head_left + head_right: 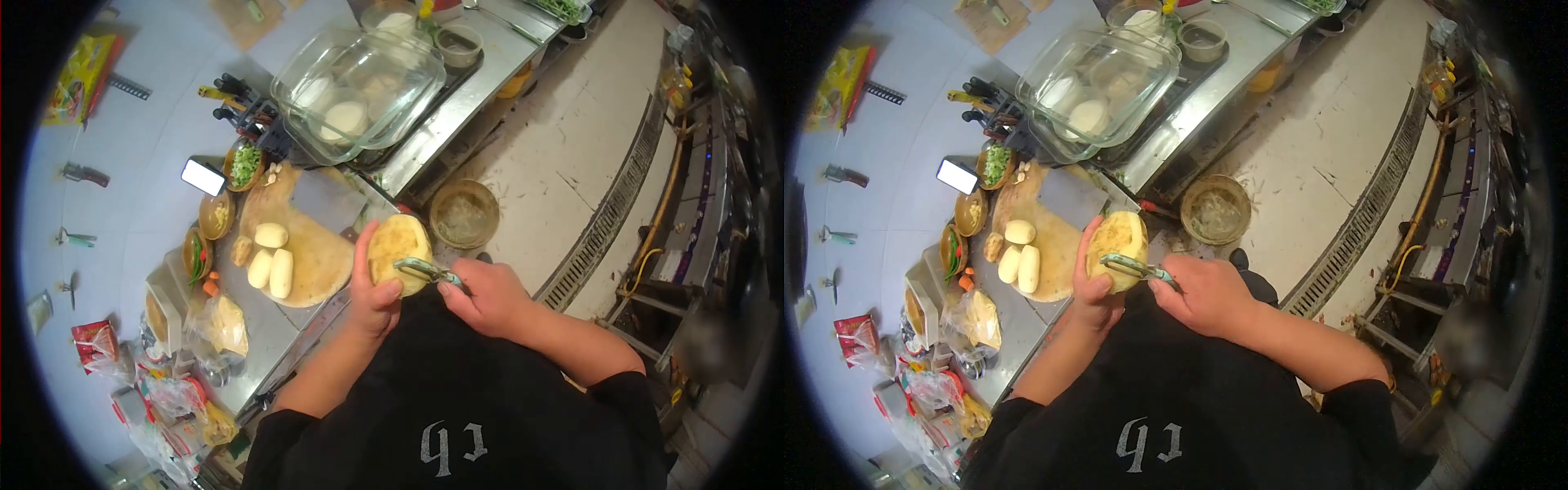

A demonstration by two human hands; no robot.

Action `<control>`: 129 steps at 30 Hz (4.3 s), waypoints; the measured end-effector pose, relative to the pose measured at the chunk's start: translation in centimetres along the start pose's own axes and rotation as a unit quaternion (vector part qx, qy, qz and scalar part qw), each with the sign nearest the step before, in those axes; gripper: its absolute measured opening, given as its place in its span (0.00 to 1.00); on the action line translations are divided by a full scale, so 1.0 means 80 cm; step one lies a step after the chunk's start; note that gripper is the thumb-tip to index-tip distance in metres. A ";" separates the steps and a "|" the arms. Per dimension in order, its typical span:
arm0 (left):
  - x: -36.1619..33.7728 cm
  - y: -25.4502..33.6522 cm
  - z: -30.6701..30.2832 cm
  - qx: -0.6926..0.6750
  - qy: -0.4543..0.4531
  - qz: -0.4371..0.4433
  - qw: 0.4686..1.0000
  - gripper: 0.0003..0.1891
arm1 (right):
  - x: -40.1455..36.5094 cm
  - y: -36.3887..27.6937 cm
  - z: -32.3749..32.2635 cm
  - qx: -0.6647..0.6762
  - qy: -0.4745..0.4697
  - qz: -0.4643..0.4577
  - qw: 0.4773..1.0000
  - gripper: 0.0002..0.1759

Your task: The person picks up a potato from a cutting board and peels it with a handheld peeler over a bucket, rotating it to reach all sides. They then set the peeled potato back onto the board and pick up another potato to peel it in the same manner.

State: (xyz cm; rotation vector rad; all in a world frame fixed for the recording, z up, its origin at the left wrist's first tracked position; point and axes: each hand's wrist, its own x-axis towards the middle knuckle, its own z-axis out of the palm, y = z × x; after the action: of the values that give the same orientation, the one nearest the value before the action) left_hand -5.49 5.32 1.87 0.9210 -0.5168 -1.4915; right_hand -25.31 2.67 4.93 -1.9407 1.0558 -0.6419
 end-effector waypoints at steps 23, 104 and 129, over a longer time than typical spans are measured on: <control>0.003 -0.012 -0.015 -0.099 -0.018 -0.064 0.993 0.51 | 0.003 0.004 0.000 0.079 -0.042 0.081 0.993 0.19; 0.028 0.007 0.005 -0.055 -0.134 -0.063 0.987 0.62 | 0.018 0.030 -0.022 0.168 -0.015 0.155 0.973 0.17; 0.031 0.005 -0.002 -0.024 -0.145 -0.087 0.985 0.65 | 0.023 0.045 -0.010 0.153 -0.043 0.182 0.970 0.21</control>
State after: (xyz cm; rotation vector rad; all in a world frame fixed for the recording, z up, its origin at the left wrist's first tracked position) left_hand -5.01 2.87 1.47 0.7278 -0.6201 -1.8029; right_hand -26.52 -0.33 2.45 -1.4480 1.1467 -0.4768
